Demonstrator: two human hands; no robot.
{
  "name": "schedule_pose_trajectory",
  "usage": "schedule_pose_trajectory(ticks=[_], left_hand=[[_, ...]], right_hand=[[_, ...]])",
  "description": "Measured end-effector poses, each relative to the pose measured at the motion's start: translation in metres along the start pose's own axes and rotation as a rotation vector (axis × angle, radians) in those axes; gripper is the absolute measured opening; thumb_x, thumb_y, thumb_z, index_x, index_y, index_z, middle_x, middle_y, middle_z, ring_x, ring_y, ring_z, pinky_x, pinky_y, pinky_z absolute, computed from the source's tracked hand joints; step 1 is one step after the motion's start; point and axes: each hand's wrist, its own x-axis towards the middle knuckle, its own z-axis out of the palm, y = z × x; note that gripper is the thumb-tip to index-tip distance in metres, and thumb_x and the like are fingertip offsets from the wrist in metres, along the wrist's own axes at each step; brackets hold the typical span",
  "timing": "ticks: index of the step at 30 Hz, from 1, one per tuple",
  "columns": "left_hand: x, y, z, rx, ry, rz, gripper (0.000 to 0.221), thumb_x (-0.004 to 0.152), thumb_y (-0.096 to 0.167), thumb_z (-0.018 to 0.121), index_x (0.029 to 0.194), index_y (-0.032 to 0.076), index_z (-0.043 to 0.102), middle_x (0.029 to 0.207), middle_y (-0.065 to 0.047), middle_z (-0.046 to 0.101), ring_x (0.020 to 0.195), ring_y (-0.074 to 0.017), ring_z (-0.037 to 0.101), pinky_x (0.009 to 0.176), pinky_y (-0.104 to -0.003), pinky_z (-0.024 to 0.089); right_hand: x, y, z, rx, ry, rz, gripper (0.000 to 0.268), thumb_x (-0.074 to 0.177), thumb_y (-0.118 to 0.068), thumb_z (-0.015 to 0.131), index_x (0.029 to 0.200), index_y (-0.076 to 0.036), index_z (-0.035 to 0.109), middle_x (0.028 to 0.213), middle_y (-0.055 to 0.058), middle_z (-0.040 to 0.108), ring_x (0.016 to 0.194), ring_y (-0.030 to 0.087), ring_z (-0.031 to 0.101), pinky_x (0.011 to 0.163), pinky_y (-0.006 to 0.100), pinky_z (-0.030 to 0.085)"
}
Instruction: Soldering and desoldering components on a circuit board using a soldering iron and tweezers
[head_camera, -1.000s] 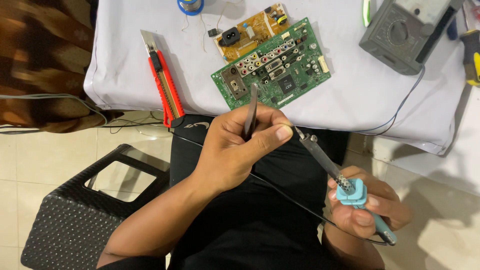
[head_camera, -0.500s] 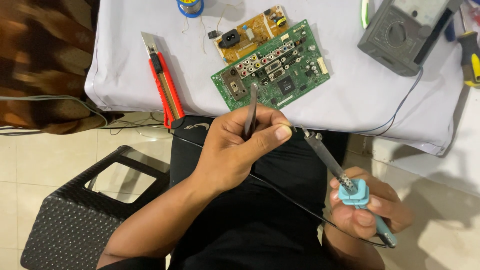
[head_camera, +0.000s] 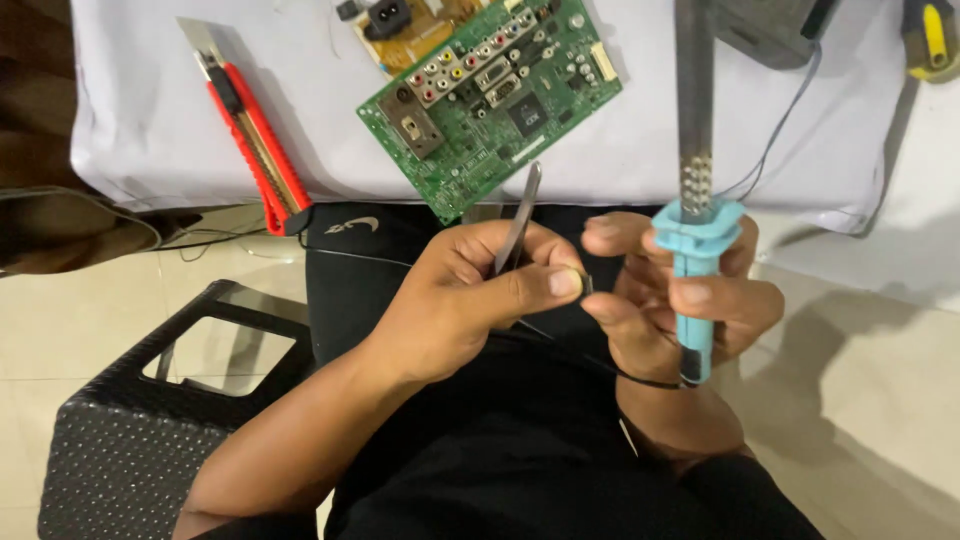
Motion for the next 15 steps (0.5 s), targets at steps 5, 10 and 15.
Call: schedule_pose_trajectory(ticks=[5, 10, 15], left_hand=[[-0.005, -0.005, 0.002, 0.000, 0.019, 0.033, 0.010, 0.091, 0.020, 0.075, 0.095, 0.011, 0.073, 0.084, 0.006, 0.064, 0.079, -0.0030, 0.053, 0.076, -0.021, 0.041], [-0.011, -0.006, 0.006, 0.027, 0.050, 0.060, 0.010, 0.090, 0.018, 0.077, 0.093, 0.010, 0.072, 0.068, 0.010, 0.047, 0.068, -0.0019, 0.044, 0.071, -0.020, 0.039], [-0.018, -0.001, 0.010, 0.041, 0.009, 0.082, 0.007, 0.093, 0.016, 0.074, 0.093, 0.009, 0.072, 0.066, 0.011, 0.042, 0.066, -0.0029, 0.040, 0.069, -0.022, 0.037]], right_hand=[[-0.002, -0.004, 0.002, 0.029, 0.000, -0.014, 0.045, 0.090, 0.005, 0.073, 0.122, -0.013, 0.047, 0.123, 0.013, 0.054, 0.091, 0.024, 0.073, 0.090, 0.042, 0.069], [-0.005, -0.010, -0.005, -0.007, -0.025, -0.029, 0.048, 0.089, 0.001, 0.076, 0.124, -0.011, 0.045, 0.124, 0.013, 0.060, 0.090, 0.024, 0.075, 0.089, 0.041, 0.071], [-0.010, -0.010, -0.007, 0.080, -0.004, -0.039, 0.057, 0.081, 0.009, 0.080, 0.126, -0.003, 0.047, 0.125, 0.018, 0.065, 0.095, 0.033, 0.076, 0.094, 0.048, 0.070]])
